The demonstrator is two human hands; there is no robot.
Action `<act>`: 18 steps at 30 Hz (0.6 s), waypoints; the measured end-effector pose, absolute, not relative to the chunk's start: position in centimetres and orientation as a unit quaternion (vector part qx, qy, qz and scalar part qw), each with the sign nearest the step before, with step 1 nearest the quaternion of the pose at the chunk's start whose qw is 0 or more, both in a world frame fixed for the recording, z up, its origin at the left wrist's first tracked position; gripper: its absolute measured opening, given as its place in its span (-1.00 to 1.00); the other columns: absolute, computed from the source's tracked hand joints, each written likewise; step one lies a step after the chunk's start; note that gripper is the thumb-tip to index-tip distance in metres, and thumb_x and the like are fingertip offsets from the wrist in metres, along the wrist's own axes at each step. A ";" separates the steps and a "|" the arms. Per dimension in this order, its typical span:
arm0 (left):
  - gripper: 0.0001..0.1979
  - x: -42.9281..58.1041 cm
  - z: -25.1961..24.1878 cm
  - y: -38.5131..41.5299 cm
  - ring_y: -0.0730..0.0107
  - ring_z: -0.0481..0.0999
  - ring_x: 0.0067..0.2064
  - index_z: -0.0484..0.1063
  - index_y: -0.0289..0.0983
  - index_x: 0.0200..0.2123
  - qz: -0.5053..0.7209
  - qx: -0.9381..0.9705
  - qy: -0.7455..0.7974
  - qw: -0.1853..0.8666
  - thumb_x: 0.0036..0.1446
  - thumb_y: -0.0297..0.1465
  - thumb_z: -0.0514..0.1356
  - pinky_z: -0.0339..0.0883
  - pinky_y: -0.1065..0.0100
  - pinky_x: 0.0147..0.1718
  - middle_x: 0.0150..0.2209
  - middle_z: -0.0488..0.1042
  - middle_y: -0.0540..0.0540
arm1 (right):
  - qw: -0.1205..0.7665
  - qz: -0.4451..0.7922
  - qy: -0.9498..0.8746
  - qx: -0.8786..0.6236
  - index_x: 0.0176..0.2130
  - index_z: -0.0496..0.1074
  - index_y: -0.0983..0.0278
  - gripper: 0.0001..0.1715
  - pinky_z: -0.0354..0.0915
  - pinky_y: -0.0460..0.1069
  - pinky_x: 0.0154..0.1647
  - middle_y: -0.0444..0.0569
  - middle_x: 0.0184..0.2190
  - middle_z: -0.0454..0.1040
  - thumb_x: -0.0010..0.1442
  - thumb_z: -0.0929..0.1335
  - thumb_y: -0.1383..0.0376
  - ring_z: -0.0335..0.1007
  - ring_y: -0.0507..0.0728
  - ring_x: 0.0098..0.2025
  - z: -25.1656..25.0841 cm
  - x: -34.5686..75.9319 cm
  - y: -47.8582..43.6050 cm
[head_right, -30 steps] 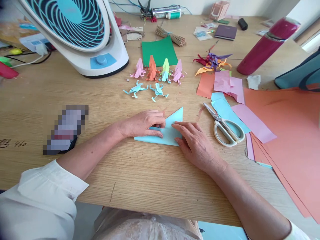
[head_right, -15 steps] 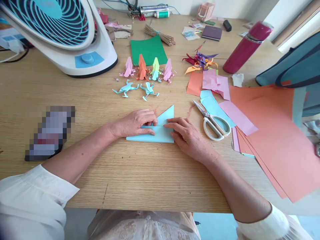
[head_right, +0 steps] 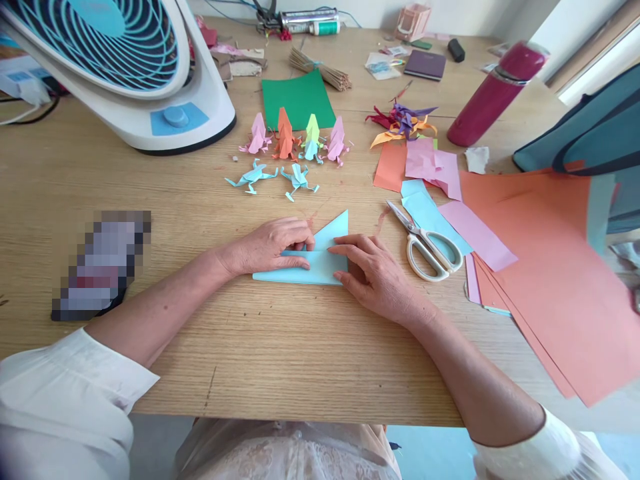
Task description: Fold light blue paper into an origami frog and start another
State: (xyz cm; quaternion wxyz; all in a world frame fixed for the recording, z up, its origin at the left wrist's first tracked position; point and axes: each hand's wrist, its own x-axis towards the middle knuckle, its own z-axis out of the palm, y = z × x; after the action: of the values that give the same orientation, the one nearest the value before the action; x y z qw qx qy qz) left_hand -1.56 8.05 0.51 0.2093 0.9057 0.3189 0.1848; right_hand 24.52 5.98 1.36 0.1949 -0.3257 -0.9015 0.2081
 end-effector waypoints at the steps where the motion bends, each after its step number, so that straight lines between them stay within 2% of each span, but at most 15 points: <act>1: -0.73 -1.6 0.5 8.0 0.35 0.34 -0.29 0.39 -0.26 -0.27 0.185 0.905 0.320 0.210 0.20 -0.16 0.23 0.19 0.36 -0.28 -0.34 0.35 -0.04 | 0.195 0.208 -0.902 -0.325 0.12 0.38 0.16 -0.60 0.28 0.27 0.12 0.12 0.14 0.37 0.30 0.31 0.25 0.33 0.29 0.10 1.4 24.5 6.0; 18: -0.72 -1.6 0.5 8.0 0.35 0.34 -0.30 0.39 -0.28 -0.28 0.191 0.906 0.316 0.206 0.19 -0.16 0.23 0.19 0.35 -0.28 -0.34 0.36 -0.05 | 0.185 0.198 -0.906 -0.324 0.16 0.35 0.16 -0.59 0.24 0.23 0.16 0.08 0.15 0.36 0.34 0.26 0.32 0.28 0.26 0.13 1.2 24.5 6.0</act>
State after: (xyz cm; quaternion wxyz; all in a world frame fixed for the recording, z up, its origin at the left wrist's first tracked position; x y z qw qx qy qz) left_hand -1.58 8.02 0.47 0.2062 0.9061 0.3161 0.1913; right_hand 24.53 6.00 1.15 0.1855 -0.3242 -0.9062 0.1983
